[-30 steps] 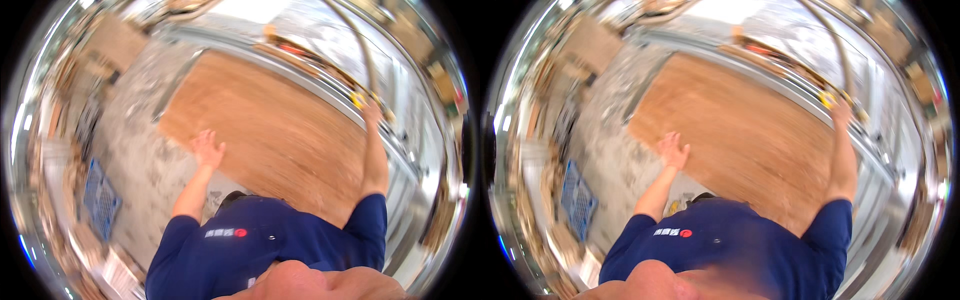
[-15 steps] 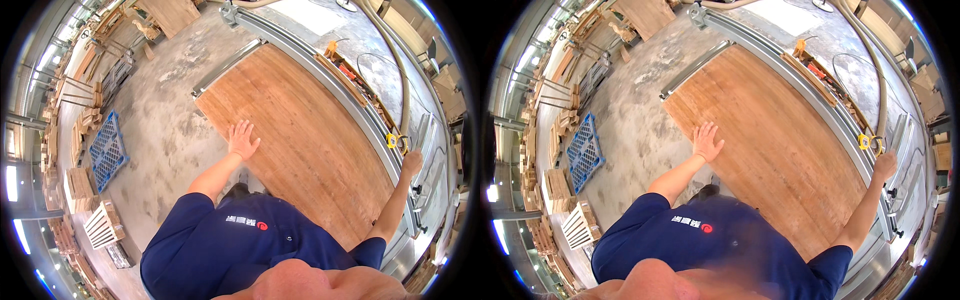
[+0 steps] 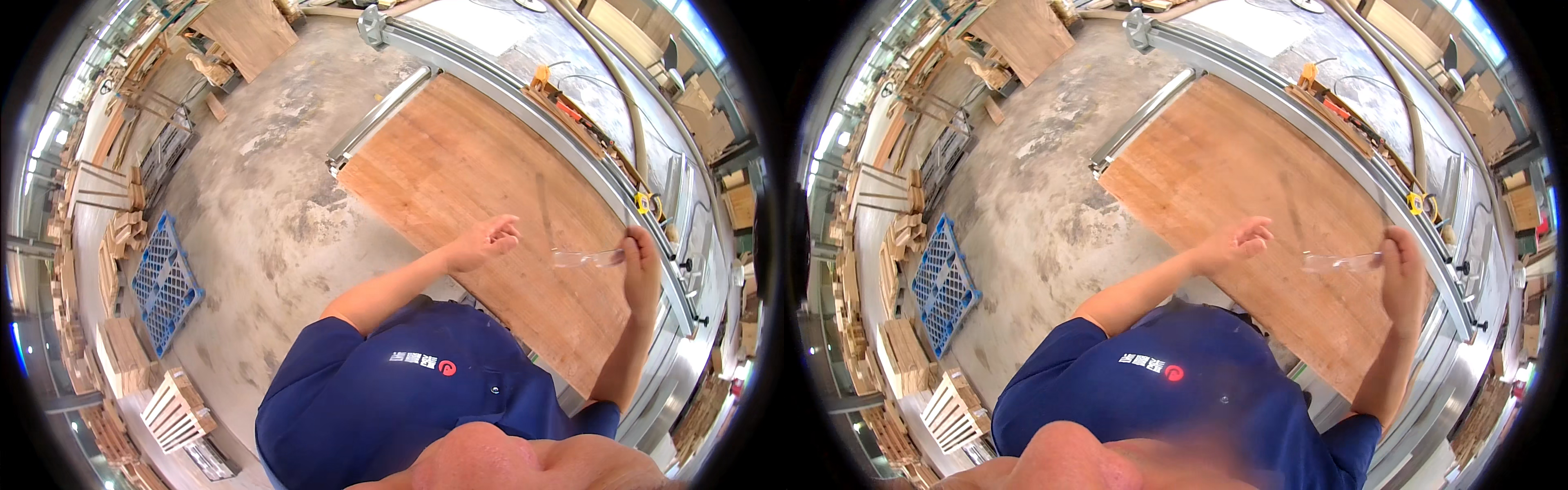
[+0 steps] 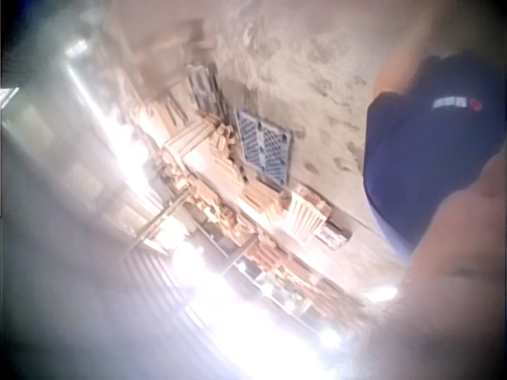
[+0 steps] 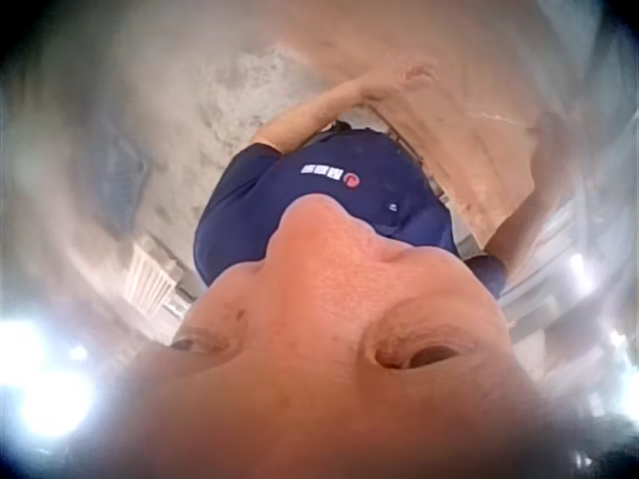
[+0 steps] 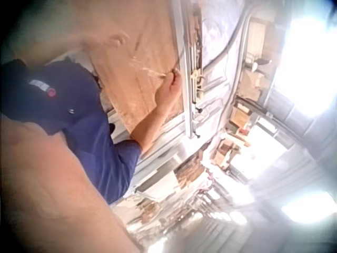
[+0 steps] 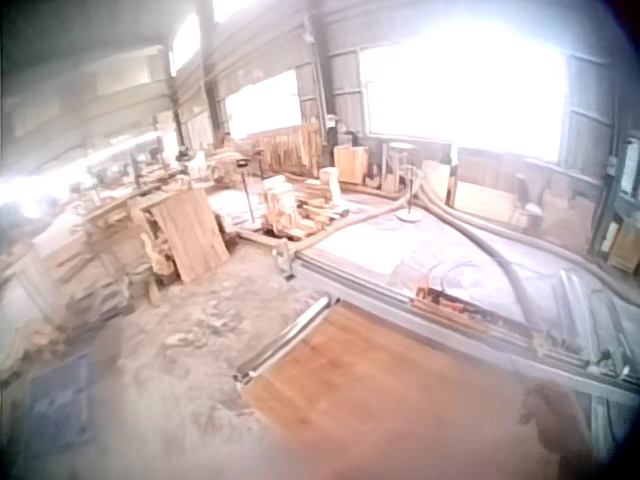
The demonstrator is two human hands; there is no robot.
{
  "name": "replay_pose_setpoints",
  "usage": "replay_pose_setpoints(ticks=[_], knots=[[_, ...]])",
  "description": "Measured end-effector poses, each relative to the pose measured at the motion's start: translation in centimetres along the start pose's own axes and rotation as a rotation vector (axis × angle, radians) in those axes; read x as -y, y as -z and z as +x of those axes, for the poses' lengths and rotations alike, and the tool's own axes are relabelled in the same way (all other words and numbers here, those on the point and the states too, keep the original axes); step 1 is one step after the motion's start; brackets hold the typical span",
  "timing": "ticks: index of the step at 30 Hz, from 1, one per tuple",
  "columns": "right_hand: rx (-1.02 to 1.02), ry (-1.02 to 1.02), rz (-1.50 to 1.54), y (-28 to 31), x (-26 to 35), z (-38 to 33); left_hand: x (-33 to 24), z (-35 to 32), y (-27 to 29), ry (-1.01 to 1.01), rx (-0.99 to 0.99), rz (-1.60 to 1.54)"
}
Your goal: The person handles several thin wood pieces, measuring their thickness and width using a tape measure and an L-square, and then measures the dimensions of a larger wood panel on a machine table.
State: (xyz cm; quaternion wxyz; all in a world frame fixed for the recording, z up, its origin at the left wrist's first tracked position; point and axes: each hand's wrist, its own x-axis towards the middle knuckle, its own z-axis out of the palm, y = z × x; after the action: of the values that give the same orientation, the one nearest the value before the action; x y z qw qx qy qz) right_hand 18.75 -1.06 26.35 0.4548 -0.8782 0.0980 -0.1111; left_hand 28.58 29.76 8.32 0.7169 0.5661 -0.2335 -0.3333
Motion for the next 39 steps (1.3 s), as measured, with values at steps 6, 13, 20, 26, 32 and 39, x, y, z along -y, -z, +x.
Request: replay_pose_setpoints(ticks=[6, 13, 20, 26, 32, 39], knots=[[0.054, 0.045, 0.168, -6.4, 6.4, -4.0, -6.3, -2.6, -1.6, -0.101, -0.002, -0.077], [-0.024, 0.259, 0.474, -6.0, 6.8, -4.2, -13.8, -3.3, -2.3, -0.462, -0.095, 0.061], [-0.193, 0.631, 0.728, -3.6, 5.8, -4.0, -18.2, 0.1, -6.5, -0.93, -0.02, 0.165], [-0.287, 0.804, 0.81, 0.1, 4.4, -2.1, -19.4, 2.9, -11.7, -0.943, -0.057, 0.158], [-0.297, 0.84, 0.816, 2.2, 2.3, 1.2, -18.5, 7.4, -12.8, -0.988, -0.113, 0.022], [-0.299, 0.973, 0.82, 4.8, 4.5, 1.9, -20.0, 9.2, -9.4, -1.237, -0.242, -0.071]])
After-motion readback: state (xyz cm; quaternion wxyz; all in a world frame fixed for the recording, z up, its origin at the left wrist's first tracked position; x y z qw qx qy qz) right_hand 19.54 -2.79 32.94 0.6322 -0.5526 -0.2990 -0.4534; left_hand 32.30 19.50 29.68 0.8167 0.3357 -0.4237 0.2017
